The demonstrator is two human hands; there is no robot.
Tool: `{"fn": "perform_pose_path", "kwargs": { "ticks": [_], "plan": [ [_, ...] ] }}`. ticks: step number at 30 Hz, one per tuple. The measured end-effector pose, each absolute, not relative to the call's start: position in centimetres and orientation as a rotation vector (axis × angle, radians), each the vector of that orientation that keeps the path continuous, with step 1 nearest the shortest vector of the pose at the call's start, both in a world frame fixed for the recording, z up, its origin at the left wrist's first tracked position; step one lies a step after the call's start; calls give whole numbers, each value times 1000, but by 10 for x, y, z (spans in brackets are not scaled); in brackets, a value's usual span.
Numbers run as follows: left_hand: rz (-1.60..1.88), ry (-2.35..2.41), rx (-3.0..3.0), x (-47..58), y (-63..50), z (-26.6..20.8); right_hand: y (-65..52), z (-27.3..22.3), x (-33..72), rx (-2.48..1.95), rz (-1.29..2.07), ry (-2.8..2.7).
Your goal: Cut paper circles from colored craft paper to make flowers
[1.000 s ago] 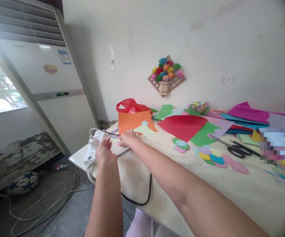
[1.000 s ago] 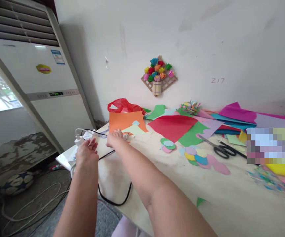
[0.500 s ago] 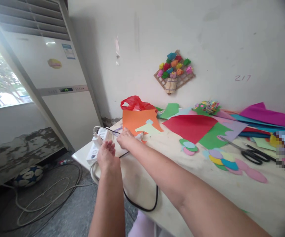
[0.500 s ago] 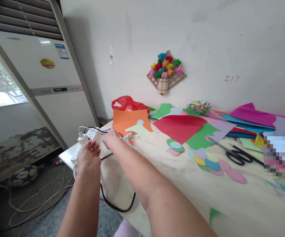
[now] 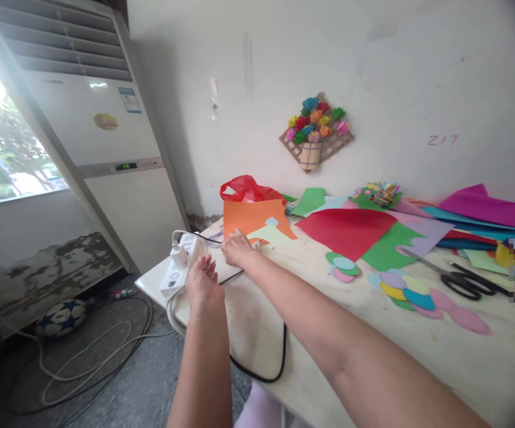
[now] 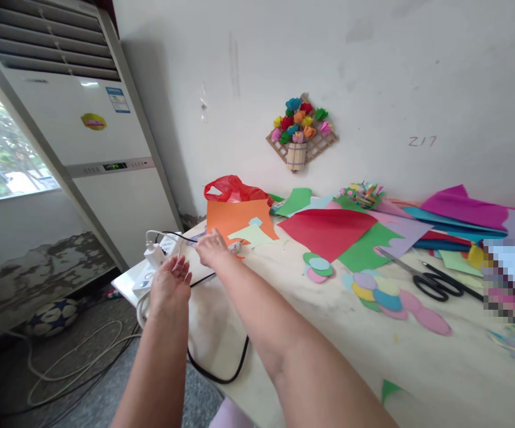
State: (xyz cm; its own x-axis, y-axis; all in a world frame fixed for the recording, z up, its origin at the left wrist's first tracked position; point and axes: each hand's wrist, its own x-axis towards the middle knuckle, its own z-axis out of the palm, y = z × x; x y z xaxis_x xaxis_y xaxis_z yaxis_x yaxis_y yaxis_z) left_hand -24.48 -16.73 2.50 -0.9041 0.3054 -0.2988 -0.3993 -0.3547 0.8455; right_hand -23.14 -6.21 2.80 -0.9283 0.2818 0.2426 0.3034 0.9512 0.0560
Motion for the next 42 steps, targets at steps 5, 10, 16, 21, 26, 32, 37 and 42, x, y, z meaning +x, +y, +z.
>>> {"fn": "perform_pose_path", "kwargs": {
  "ticks": [5,10,16,21,26,32,37,42],
  "plan": [
    [2146,1411,-135,-231,-160,35,-60,50,-194,-375,-125,-2666],
    [2092,1078,-40,-204,-142,48,-63,56,-149,-267,-187,-2619],
    [2128,978,36,-167,-114,49,-49,58,-92,-491,275,-2400],
    [2023,927,382,-123,-97,52,-28,61,-30,-755,806,-1987],
    [1865,931,743,-72,-81,51,-22,59,31,-867,1101,-1700],
    [1659,929,981,-28,-62,39,-18,44,83,-916,1015,-1630],
    [1500,1046,1014,-11,-52,38,-12,28,105,-1055,683,-1712],
    [1476,1205,998,4,-38,30,-10,18,116,-1146,527,-1677]
  ]
}}
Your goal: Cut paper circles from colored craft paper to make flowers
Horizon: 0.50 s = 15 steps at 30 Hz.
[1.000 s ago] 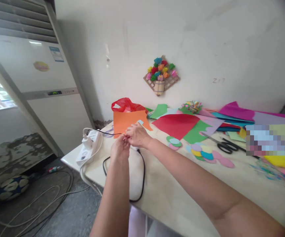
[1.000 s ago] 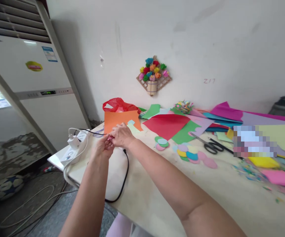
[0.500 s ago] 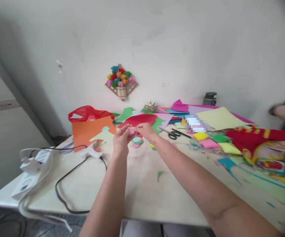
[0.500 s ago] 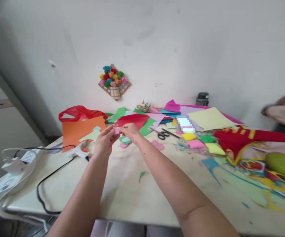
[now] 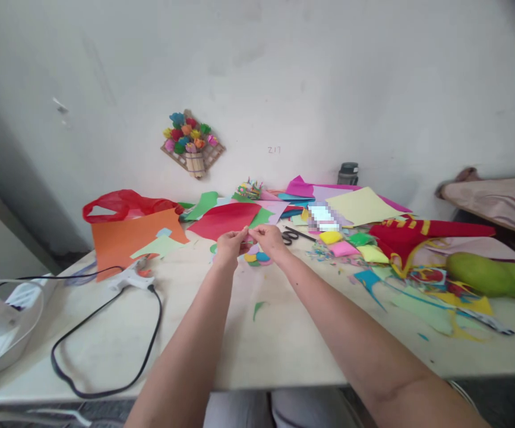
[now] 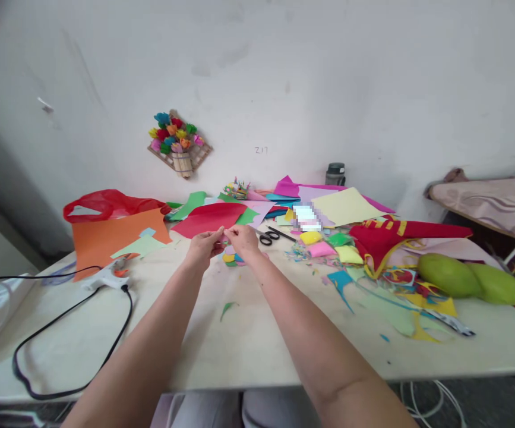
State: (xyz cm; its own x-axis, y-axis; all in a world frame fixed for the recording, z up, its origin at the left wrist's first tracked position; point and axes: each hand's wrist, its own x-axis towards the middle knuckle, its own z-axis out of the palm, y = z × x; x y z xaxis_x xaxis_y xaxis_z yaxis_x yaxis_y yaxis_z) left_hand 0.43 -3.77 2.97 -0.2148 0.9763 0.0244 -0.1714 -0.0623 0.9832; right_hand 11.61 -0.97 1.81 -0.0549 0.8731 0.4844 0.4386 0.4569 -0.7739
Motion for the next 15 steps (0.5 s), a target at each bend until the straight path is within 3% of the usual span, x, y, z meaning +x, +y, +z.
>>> {"fn": "perform_pose_path", "kwargs": {
  "ticks": [10,15],
  "plan": [
    [1709,1323,1243,6,-23,5,-1,13,126,-1223,590,-1541],
    [1473,1562,1582,0,-22,-15,14,6,149,-1544,577,-1415]
  ]
}}
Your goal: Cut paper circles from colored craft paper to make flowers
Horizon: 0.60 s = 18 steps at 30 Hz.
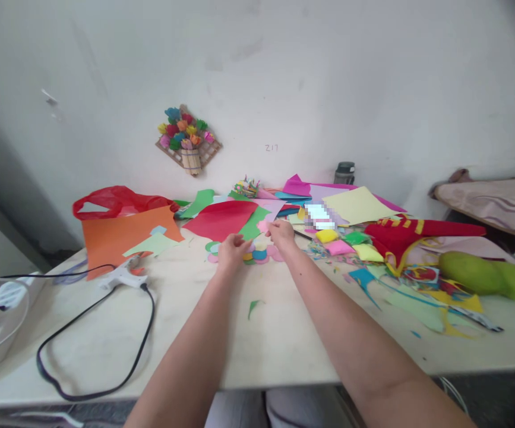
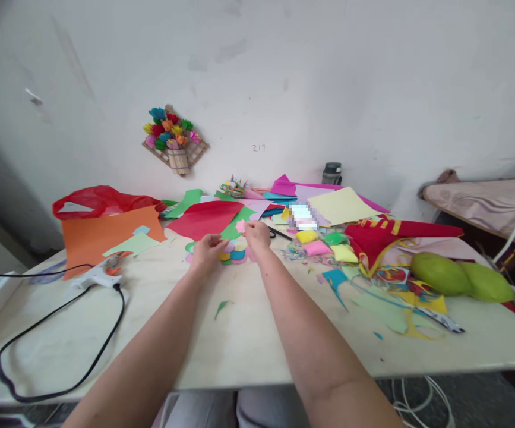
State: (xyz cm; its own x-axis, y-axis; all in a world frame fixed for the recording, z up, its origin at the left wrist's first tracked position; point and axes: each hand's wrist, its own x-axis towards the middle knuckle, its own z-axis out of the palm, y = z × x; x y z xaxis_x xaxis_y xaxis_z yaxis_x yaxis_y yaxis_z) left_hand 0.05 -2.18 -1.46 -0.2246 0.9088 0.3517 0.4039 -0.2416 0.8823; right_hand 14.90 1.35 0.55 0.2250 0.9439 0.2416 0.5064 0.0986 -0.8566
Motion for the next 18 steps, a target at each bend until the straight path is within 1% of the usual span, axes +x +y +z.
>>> {"fn": "perform_pose_path", "kwargs": {
  "ticks": [4,6,8,13,18],
  "plan": [
    [1002,1766,2031,12,-29,-19,18,8,175,-1749,586,-1505],
    [765,1899,2091,18,-34,-19,18,11,184,-1808,643,-1534],
    [640,1942,2151,22,-36,-20,18,11,187,-1841,717,-1541],
    [589,1916,2251,24,-25,-27,21,-1,178,-1794,879,-1545],
    [631,1971,2242,20,-11,-28,22,-11,168,-1679,819,-1552]
  ]
}}
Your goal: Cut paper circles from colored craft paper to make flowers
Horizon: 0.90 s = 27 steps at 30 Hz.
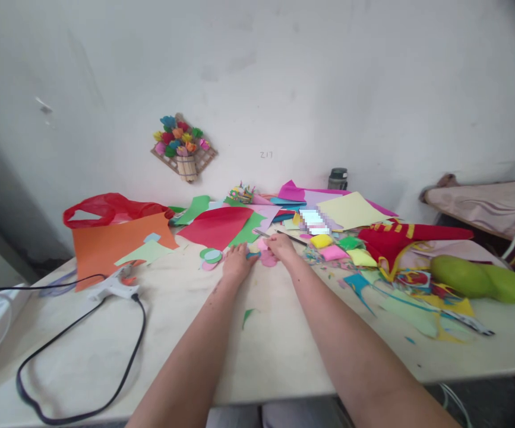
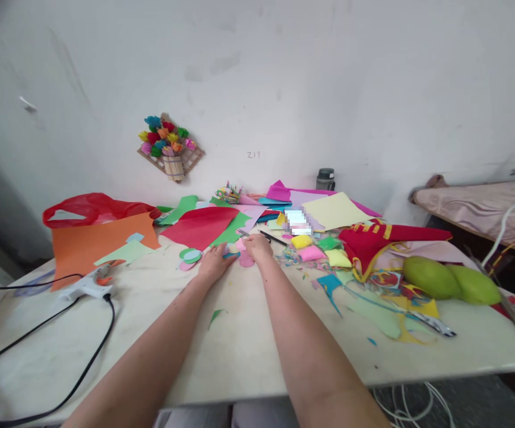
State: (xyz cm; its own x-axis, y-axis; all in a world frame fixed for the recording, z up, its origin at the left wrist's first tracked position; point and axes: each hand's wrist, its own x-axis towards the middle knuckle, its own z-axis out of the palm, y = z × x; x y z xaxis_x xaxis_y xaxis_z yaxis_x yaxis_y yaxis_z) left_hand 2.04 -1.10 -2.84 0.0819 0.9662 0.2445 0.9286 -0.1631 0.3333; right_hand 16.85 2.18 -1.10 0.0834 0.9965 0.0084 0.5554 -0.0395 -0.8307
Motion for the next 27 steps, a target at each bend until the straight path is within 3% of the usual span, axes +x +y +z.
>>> {"fn": "perform_pose_path", "kwargs": {
  "ticks": [6,17,23,27],
  "plan": [
    [552,1961,2302,21,-10,-25,17,-5,171,-1736,703,-1624],
    [647,2125,2327,24,-12,-21,11,1,174,-1710,1019,-1613],
    [532,1889,2501,28,-15,-23,11,1,174,-1690,1044,-1617],
    [522,2044,2409,29,-11,-25,15,-5,175,-1660,1023,-1585]
  ]
}}
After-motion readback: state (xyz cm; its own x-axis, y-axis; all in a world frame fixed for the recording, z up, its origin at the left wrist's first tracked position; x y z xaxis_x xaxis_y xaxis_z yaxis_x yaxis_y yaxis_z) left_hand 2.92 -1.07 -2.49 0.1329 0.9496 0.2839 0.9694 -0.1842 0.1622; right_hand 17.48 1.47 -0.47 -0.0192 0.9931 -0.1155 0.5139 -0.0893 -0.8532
